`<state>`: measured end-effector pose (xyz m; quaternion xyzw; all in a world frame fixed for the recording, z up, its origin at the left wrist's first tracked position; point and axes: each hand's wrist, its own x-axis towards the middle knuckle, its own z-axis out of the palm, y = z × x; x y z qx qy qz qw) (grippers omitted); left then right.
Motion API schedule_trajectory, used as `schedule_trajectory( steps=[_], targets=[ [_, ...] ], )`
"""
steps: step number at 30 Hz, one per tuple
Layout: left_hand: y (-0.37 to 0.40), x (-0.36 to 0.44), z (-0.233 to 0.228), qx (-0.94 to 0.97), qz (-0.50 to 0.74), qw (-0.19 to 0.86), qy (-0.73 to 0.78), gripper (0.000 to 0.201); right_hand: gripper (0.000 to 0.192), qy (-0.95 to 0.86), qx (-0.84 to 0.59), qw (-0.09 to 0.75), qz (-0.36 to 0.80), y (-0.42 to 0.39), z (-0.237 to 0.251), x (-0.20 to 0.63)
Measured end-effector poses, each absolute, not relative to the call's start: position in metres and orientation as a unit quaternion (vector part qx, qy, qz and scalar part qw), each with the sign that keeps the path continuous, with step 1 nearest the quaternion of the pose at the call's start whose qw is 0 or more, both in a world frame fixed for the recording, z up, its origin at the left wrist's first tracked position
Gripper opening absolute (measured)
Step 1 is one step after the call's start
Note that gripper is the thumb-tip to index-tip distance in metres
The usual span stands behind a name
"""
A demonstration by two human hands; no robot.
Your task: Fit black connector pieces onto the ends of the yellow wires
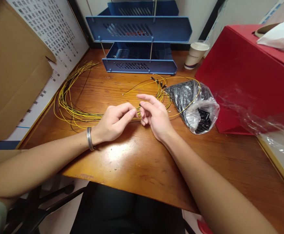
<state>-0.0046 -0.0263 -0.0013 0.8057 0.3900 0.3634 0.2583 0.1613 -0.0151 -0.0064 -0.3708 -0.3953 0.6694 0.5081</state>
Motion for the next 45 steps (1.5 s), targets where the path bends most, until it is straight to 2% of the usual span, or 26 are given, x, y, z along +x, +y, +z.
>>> schedule_trajectory(
  steps=[11,22,27,33,45],
  targets=[
    [-0.027,-0.003,-0.004,0.793,0.384,0.267,0.391,0.026,0.018,-0.383,-0.375,0.535,0.653,-0.013,-0.005,0.163],
    [-0.036,-0.002,0.001,0.840,0.360,0.253,0.319,0.025,0.032,-0.438,-0.362,0.520,0.638,-0.013,-0.009,0.163],
    [-0.036,-0.003,0.000,0.867,0.323,0.226,0.305,0.028,0.027,-0.444,-0.354,0.516,0.641,-0.013,-0.007,0.163],
    [-0.030,-0.003,-0.003,0.857,0.334,0.229,0.319,0.029,0.033,-0.464,-0.388,0.507,0.614,-0.013,-0.010,0.162],
    [-0.032,-0.002,-0.002,0.845,0.336,0.258,0.327,0.026,0.028,-0.458,-0.388,0.508,0.617,-0.013,-0.013,0.163]
  ],
)
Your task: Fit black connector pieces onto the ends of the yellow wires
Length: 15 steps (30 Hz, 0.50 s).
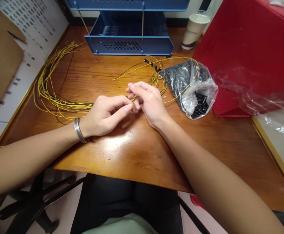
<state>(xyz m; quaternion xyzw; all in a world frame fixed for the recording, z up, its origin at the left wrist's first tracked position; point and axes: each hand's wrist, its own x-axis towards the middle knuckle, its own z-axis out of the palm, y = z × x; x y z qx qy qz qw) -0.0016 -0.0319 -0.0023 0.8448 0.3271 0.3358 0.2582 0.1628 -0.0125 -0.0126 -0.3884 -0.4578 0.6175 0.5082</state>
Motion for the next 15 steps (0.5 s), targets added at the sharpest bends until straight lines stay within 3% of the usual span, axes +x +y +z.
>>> schedule_trajectory(
  steps=[15],
  targets=[
    [-0.0313,-0.0021,-0.0008,0.849,0.329,0.248,0.332,0.025,0.031,-0.441,-0.399,0.508,0.623,-0.0138,-0.0090,0.1604]
  ],
)
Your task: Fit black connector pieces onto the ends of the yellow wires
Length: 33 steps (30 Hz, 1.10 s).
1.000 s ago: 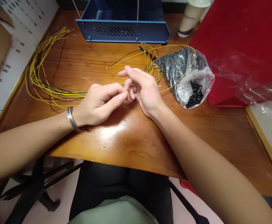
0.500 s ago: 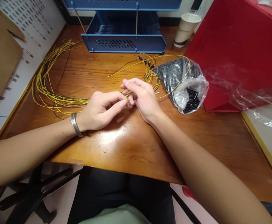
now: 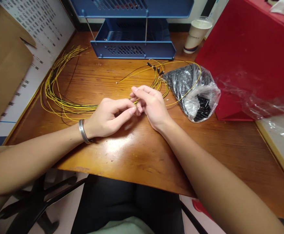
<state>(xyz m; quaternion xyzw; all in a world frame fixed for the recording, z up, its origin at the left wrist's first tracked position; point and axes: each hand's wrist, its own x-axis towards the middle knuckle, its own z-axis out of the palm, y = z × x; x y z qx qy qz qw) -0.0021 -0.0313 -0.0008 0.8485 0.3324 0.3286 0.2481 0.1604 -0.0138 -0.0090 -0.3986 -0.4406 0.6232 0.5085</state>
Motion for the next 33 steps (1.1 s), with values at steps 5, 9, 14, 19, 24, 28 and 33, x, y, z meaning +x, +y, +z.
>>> schedule_trajectory(
  steps=[5,9,14,19,24,28,33],
  targets=[
    [-0.0300,-0.0029,-0.0001,0.844,0.330,0.255,0.337,0.026,0.032,-0.437,-0.389,0.513,0.628,-0.0138,-0.0093,0.1600],
    [-0.0280,-0.0035,0.0014,0.839,0.336,0.268,0.334,0.028,0.032,-0.440,-0.387,0.513,0.627,-0.0137,-0.0105,0.1598],
    [-0.0276,-0.0044,0.0029,0.843,0.333,0.264,0.331,0.028,0.029,-0.435,-0.377,0.519,0.632,-0.0132,-0.0108,0.1595],
    [-0.0292,-0.0047,0.0025,0.845,0.334,0.257,0.330,0.026,0.031,-0.435,-0.382,0.515,0.633,-0.0132,-0.0097,0.1593],
    [-0.0292,-0.0043,0.0018,0.844,0.335,0.258,0.331,0.026,0.029,-0.432,-0.379,0.520,0.632,-0.0136,-0.0095,0.1597],
    [-0.0295,-0.0041,0.0015,0.842,0.331,0.262,0.335,0.026,0.030,-0.444,-0.373,0.512,0.634,-0.0150,-0.0079,0.1609],
    [-0.0304,-0.0037,0.0006,0.845,0.332,0.260,0.330,0.025,0.033,-0.468,-0.366,0.487,0.640,-0.0164,-0.0061,0.1626]
  ],
)
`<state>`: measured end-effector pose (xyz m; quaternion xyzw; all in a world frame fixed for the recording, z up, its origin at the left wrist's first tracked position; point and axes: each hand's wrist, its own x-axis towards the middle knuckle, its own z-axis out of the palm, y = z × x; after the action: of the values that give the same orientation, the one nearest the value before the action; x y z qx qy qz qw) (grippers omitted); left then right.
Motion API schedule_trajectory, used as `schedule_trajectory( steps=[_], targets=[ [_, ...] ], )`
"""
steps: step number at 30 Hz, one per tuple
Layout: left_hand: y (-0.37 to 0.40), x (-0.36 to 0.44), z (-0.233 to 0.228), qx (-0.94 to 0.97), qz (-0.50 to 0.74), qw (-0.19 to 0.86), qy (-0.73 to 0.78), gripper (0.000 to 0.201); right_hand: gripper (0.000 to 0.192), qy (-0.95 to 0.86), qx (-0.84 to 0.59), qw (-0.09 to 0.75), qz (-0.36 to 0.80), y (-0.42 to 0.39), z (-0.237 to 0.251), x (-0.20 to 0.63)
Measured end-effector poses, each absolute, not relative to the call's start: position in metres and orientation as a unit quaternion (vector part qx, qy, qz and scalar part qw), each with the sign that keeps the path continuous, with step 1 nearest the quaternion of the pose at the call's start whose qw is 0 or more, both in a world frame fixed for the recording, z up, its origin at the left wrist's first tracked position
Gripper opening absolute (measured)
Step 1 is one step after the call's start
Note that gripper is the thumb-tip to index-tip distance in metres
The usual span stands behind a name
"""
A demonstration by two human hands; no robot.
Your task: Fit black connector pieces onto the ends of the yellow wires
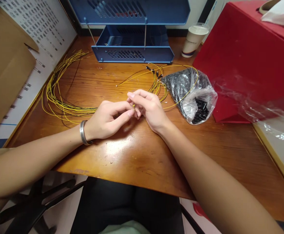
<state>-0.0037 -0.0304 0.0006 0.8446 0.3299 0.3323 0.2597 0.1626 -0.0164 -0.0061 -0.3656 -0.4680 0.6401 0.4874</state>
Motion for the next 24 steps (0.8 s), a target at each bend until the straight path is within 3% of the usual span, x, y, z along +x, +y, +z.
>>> schedule_trajectory(
  steps=[24],
  targets=[
    [-0.0388,0.0003,-0.0002,0.905,0.225,0.218,0.288,0.026,0.026,-0.523,-0.392,0.457,0.603,-0.0180,-0.0077,0.1634]
  ],
)
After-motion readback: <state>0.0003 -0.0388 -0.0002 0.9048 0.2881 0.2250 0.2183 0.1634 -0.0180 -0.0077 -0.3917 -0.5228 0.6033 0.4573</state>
